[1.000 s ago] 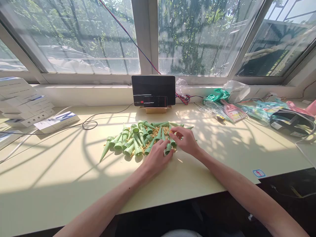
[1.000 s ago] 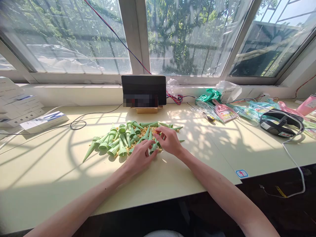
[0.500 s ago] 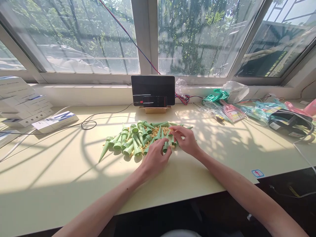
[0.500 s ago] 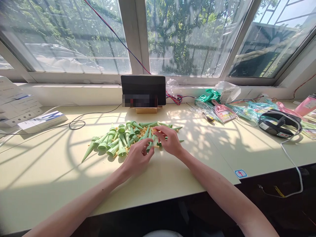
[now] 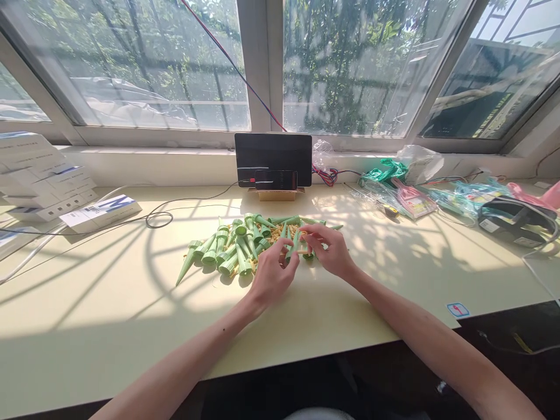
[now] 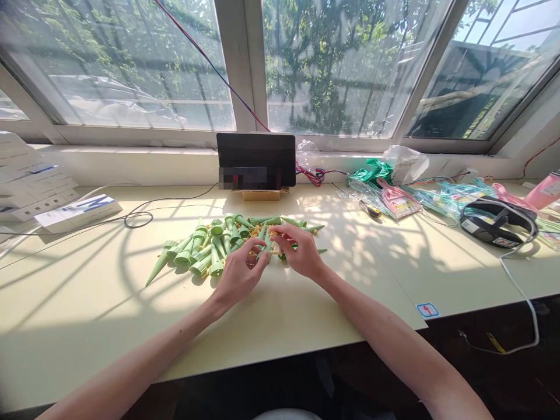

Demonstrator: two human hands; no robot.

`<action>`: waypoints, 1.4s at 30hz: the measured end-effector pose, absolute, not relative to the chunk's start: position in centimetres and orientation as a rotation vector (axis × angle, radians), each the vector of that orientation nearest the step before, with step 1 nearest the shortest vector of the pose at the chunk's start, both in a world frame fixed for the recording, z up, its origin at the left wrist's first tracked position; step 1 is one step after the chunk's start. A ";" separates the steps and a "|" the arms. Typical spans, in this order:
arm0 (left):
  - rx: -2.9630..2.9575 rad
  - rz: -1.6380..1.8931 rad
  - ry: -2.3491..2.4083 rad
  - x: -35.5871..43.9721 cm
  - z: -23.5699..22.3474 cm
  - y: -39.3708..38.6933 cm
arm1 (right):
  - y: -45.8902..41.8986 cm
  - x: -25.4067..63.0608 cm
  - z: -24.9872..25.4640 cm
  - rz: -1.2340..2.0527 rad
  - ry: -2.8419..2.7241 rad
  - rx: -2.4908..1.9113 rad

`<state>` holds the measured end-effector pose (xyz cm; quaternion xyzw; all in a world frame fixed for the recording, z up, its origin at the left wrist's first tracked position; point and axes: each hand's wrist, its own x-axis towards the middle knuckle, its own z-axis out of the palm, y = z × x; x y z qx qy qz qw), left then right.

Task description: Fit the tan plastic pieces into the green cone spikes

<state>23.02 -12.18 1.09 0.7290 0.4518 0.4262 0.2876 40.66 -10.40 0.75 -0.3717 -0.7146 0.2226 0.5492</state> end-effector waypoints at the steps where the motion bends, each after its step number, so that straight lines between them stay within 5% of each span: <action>1: 1.947 1.143 1.207 23.0 1.0 -12.1 | -10.4 40.6 0.7 0.522 -1.694 -0.876; 19: 1.261 1.248 1.014 22.4 1.0 -10.4 | -10.1 40.7 0.9 0.314 -1.586 -0.981; 42: 1.404 1.329 0.975 22.9 0.5 -10.6 | -10.5 40.3 1.2 0.204 -1.722 -0.881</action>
